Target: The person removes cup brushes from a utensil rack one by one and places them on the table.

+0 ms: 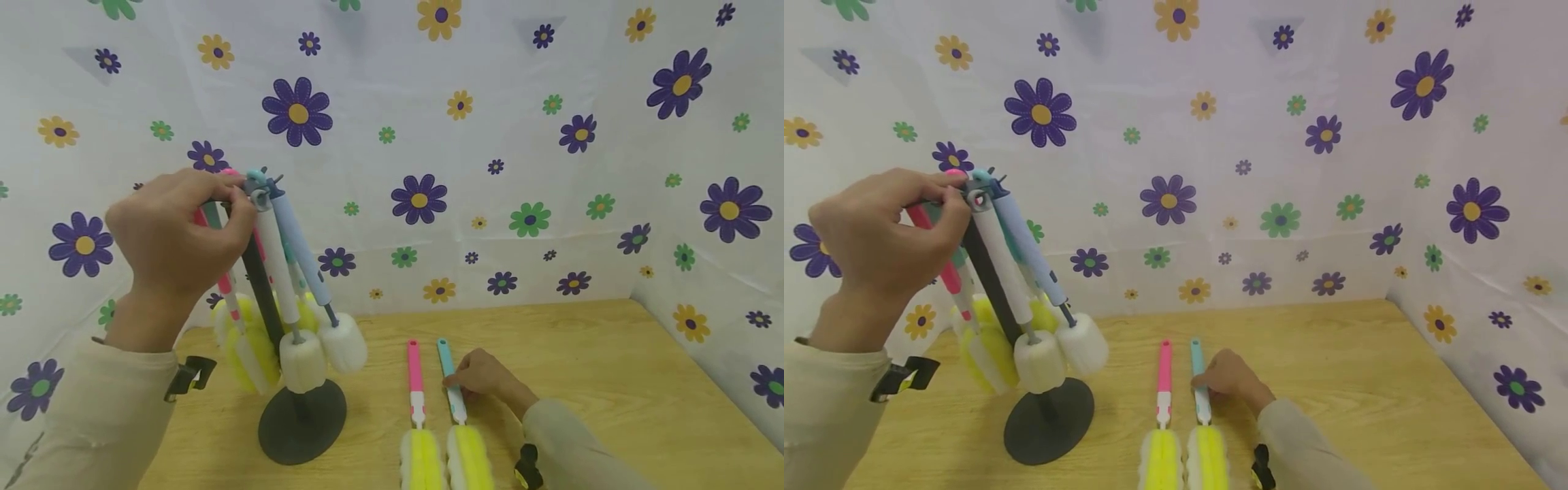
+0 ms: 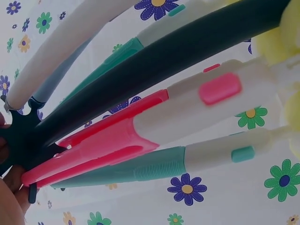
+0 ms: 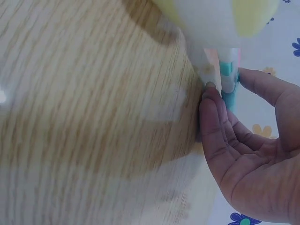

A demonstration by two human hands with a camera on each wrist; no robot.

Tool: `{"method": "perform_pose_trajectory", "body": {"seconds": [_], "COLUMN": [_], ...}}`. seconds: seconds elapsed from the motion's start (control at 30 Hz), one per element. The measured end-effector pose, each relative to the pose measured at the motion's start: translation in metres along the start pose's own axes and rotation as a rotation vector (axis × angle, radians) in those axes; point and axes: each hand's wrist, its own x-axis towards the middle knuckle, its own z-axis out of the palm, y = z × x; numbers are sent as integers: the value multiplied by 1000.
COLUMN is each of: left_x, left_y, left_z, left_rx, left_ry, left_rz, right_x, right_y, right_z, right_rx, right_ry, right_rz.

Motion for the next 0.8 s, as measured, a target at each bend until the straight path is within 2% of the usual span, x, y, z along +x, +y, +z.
{"method": "perform_pose_trajectory", "body": {"seconds": [0.23, 0.37, 0.57, 0.7, 0.8], "left_x": [1, 1, 1, 1, 3], "left_y": [-4, -7, -9, -9, -9], "left_z": [1, 2, 4, 6, 7], "left_rx": [-1, -1, -9, -29, -34], "left_ry": [-31, -43, -53, -42, -34], "left_rz": [27, 30, 28, 30, 31], "right_x": [1, 4, 3, -13, -29], "right_y": [-4, -24, -87, -139, -174], "right_z": [-8, -19, -35, -38, -32], "right_rx": [31, 111, 227, 275, 302], "right_ry": [37, 57, 82, 99, 126], "right_rz": [21, -39, -302, -480, -610]}}
